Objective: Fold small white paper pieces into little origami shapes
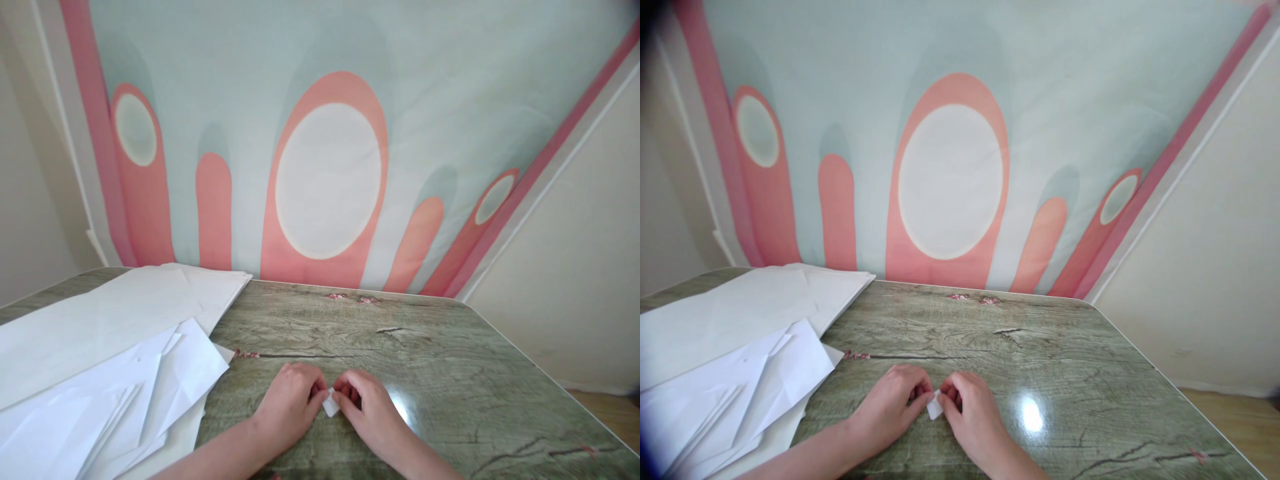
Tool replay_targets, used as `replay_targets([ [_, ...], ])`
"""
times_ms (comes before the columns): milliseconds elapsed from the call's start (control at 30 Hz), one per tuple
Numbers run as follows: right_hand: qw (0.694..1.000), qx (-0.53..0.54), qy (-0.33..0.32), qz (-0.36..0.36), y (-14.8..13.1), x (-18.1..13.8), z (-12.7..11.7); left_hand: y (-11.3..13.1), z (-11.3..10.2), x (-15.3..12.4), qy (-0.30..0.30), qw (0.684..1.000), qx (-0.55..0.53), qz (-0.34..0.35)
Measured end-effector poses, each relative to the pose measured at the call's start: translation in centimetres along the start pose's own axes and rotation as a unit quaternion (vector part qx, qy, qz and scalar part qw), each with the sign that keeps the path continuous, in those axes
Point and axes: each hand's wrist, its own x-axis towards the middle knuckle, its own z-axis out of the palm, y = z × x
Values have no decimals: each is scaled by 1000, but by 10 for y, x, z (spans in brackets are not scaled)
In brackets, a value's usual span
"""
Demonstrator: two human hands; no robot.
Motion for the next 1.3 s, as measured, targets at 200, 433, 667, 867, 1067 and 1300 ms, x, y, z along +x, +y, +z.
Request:
replay_targets([
  [200,1000,-15,-1,0,-2,1,-1,3,0,0,-2,1000,17,-12],
  [433,994,-89,28,-58,0,-7,6,5,2,-1,5,999,50,-14],
  [667,957,-218,43,-185,1,-17,6,8,2,-2,5,997,70,-4],
  [867,926,-299,15,-232,2,-20,9,6,3,-4,11,998,62,10],
  [1067,930,-297,-21,-214,3,-18,4,-13,-7,-4,23,999,-13,45],
  [1300,946,-257,-30,-194,9,-14,-5,1,-20,-14,-41,979,101,171],
])
